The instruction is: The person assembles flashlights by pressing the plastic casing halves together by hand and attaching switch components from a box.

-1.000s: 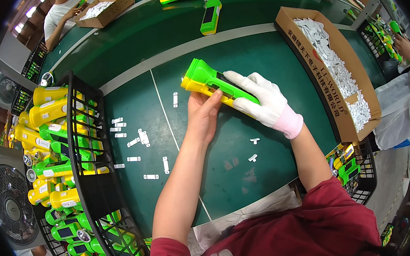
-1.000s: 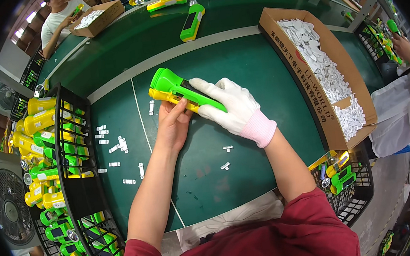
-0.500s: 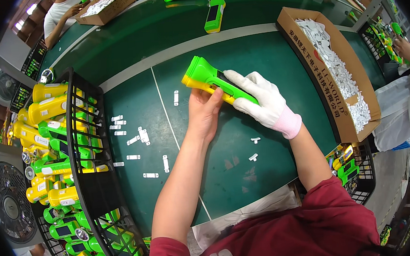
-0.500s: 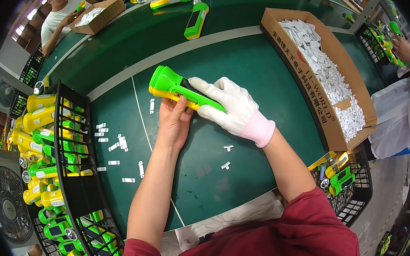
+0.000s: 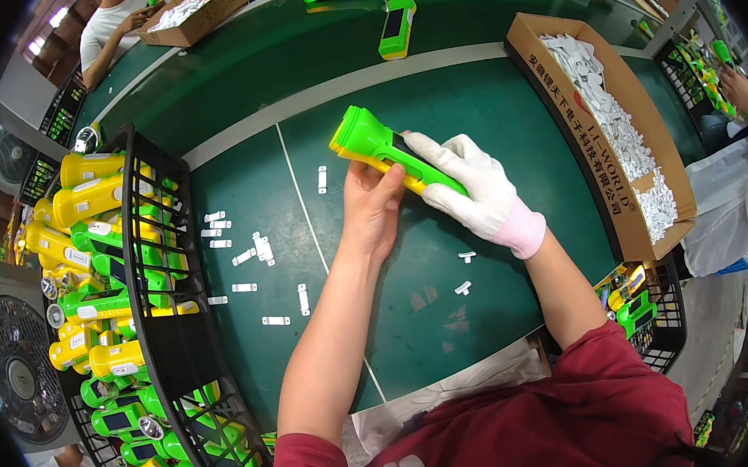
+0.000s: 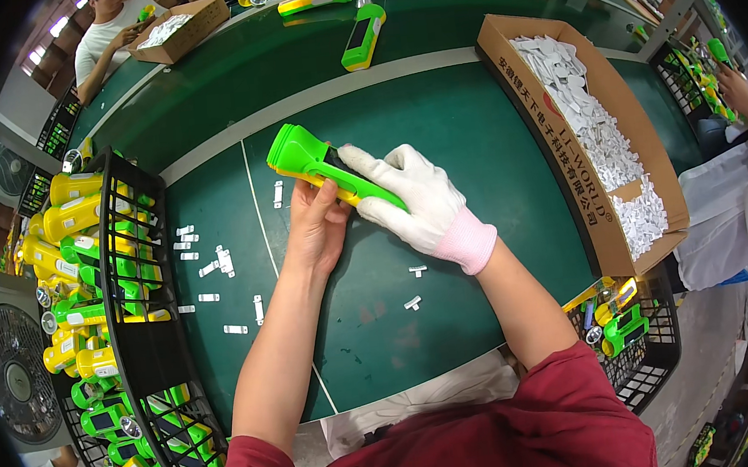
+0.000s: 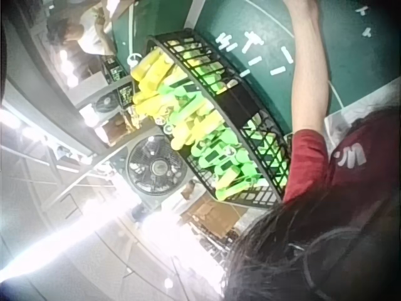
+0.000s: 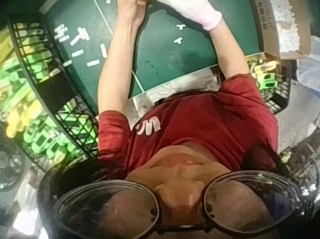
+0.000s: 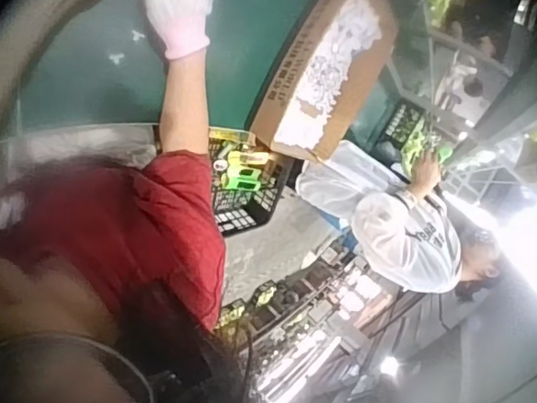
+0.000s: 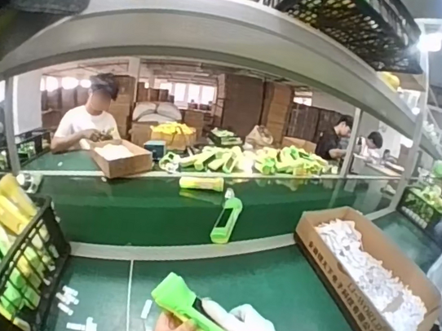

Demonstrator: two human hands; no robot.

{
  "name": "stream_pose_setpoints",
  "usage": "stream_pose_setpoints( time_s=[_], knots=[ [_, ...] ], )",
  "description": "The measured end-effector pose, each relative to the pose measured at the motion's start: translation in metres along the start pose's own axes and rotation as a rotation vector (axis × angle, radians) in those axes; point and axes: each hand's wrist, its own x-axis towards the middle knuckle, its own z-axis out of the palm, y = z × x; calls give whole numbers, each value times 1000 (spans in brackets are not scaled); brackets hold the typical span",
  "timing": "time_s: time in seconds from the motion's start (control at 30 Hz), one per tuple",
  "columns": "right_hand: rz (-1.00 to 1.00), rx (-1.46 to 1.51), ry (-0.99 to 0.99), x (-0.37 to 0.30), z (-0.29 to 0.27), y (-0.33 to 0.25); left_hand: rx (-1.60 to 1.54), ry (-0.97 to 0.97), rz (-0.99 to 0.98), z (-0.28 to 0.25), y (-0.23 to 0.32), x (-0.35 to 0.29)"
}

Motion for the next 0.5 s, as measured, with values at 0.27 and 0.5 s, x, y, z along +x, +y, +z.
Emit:
stream_pose_setpoints(
  time_s=[0.27, 0.5],
  knots=[
    [-19, 84, 92, -2, 9, -1, -46, -26, -5, -1, 1, -2],
    [-16, 57, 82, 0, 8, -3, -86, -11, -40, 4, 6, -1]
  ],
)
